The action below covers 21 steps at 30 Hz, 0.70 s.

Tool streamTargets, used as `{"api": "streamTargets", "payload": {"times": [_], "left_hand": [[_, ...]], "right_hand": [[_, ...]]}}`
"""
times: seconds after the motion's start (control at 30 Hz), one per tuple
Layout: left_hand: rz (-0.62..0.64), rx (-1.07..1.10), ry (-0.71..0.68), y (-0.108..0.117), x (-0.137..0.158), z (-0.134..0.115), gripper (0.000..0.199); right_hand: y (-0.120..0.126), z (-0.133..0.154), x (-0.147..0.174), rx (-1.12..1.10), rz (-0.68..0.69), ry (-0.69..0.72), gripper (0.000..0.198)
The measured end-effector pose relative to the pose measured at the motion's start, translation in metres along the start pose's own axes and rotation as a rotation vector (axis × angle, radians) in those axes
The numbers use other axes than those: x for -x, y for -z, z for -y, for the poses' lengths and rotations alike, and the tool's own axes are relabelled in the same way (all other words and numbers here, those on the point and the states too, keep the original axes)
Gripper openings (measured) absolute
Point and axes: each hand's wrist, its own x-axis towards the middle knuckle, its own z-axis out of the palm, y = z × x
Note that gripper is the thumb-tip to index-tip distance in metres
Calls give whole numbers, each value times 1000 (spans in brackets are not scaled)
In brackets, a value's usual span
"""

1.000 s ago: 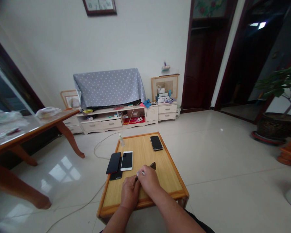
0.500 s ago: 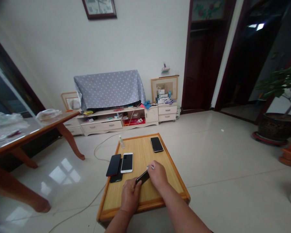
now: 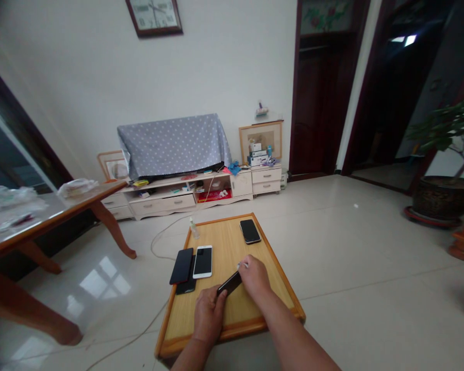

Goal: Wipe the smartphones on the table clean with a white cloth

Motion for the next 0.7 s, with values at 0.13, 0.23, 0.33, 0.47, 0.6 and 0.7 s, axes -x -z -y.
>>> {"api": "streamTargets", "payload": {"times": [0.13, 0.23, 0.33, 0.47, 0.6, 0.7], "left_hand": [[4, 1, 4, 0, 0, 0, 29], [11, 4, -4, 1, -1, -1, 28], [14, -2, -9, 2, -2, -3, 29], [13, -6, -15, 2, -2, -3, 30], [6, -1, -7, 1, -1, -2, 31], [7, 10, -5, 0, -1, -1, 31]], "right_hand": [[8, -3, -4, 28, -22, -16, 17], [-13, 19, 20, 30, 46, 48, 12], [-29, 35, 36, 24, 108, 98, 10], [-11, 20, 14, 37, 55, 43, 12], [15, -3, -12, 55, -22, -36, 18], [9, 2, -3, 51, -4, 0, 17]]}}
